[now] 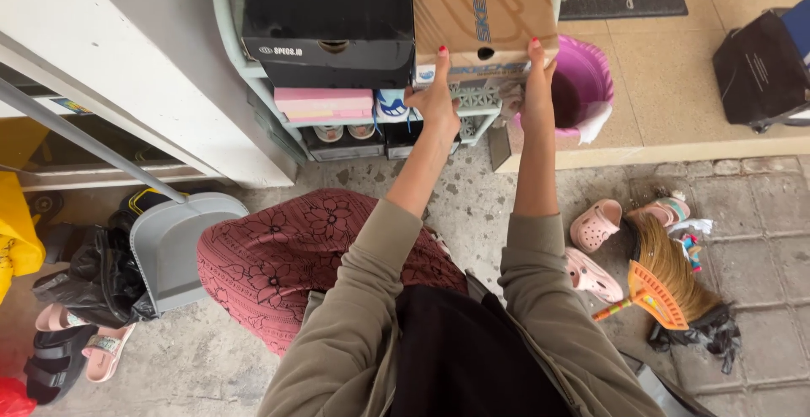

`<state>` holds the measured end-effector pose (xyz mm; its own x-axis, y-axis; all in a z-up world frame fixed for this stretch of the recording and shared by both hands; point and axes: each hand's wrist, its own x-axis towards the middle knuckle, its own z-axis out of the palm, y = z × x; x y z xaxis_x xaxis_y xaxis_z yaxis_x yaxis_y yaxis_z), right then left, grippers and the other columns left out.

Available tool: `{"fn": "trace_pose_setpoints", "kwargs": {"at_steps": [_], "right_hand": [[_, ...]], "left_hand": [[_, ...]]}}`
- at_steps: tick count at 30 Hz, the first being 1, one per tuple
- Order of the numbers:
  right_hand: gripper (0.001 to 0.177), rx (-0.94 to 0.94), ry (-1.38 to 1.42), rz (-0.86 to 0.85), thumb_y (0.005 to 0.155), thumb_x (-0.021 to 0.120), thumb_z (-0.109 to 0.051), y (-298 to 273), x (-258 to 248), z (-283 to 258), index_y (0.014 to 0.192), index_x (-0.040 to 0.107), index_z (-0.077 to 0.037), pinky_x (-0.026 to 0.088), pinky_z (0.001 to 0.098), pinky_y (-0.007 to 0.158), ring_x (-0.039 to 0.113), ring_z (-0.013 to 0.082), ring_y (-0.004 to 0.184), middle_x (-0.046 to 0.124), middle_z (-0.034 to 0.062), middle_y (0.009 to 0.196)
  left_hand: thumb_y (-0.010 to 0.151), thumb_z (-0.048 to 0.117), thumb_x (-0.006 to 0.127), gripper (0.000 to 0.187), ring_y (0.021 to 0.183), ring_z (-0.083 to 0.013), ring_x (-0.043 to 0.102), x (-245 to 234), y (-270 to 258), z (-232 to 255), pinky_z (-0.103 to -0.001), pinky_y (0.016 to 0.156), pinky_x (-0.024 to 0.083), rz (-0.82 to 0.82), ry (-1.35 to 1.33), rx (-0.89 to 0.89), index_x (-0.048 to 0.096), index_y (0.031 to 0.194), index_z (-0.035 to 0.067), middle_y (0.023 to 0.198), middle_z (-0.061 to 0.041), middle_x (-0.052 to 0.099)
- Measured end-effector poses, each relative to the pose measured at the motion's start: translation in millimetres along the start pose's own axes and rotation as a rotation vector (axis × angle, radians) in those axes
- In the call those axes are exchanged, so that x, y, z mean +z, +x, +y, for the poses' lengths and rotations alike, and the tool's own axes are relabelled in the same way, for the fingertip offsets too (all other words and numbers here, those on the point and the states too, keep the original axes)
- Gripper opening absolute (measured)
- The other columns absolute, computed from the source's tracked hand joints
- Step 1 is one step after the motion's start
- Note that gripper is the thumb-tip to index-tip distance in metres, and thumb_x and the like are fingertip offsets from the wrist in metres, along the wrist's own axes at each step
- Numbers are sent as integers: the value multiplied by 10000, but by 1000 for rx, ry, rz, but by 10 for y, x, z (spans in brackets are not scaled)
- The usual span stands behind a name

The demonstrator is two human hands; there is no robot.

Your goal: Cleaning shoeboxes with a cloth and organizing them on a rack.

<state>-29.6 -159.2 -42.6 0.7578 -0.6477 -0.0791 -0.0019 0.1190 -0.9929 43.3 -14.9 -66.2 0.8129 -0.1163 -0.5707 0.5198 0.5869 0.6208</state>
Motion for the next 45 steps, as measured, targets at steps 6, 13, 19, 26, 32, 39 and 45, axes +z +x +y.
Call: {"fn": "trace_pose_setpoints", "kwargs": {"at_steps": [6, 13, 19, 26, 32, 39, 45], "right_hand": [[1164, 78, 66, 30, 777, 602, -762, -82, 101, -124, 1582, 107, -82, 531, 289, 562, 670, 270, 923, 567, 306, 1344], [1173, 88, -2, 63, 780, 602, -773, 164, 41, 4, 1581, 116, -67, 505, 313, 597, 659, 216, 1063, 464, 177, 1488], [1264, 11, 76, 1, 805, 666, -789, 489, 20, 152, 1599, 25, -42, 470, 460, 1107, 407, 369, 1451, 289, 236, 1600], [1300, 64, -24, 84, 718, 620, -849, 490, 119, 0, 1546, 47, -28, 439, 622, 1071, 339, 437, 1452, 251, 293, 1564], [1218, -37, -325, 80, 839, 473, -896, 666, -76, 83, 1556, 100, 15, 373, 495, 1151, 415, 408, 1446, 369, 337, 1548], [1185, 21, -567, 95, 822, 351, -934, 618, -49, -125, 1536, 241, 5, 378, 501, 1139, 467, 417, 1417, 470, 323, 1491], [1173, -47, -511, 90, 844, 411, -916, 744, -96, -33, 1505, 282, 45, 379, 484, 1152, 468, 391, 1418, 466, 323, 1489]], "left_hand": [[555, 646, 838, 1359, 1240, -217, 404, -35, -120, -5, -477, 772, 401, 29, -69, 42, 24, 1532, 167, 1566, -3, 265], [688, 599, 868, 1456, 1488, -312, 256, -259, 369, -222, -514, 1149, 255, 34, -35, 112, -157, 1631, 176, 1638, -161, 145], [701, 570, 834, 1421, 1500, -345, 173, -499, 259, 148, -465, 1225, 208, 33, -137, 524, -187, 1611, 181, 1677, -126, 3], [611, 766, 684, 1440, 1452, -317, 227, -460, -28, 801, -564, 1111, 261, 93, -258, 274, -196, 1623, 241, 1674, -81, 2], [654, 595, 851, 1544, 1508, -282, 245, -274, 200, 576, -404, 1219, 219, 52, -288, 457, -286, 1571, 97, 1676, -153, 93], [681, 572, 844, 1544, 1506, -292, 232, -318, 230, 547, -447, 1209, 227, 17, -243, 414, -346, 1564, 138, 1659, -137, 45], [662, 591, 817, 1535, 1490, -286, 246, -323, 213, 617, -471, 1144, 294, 37, -160, 315, -357, 1554, 166, 1661, -113, 48]]}}
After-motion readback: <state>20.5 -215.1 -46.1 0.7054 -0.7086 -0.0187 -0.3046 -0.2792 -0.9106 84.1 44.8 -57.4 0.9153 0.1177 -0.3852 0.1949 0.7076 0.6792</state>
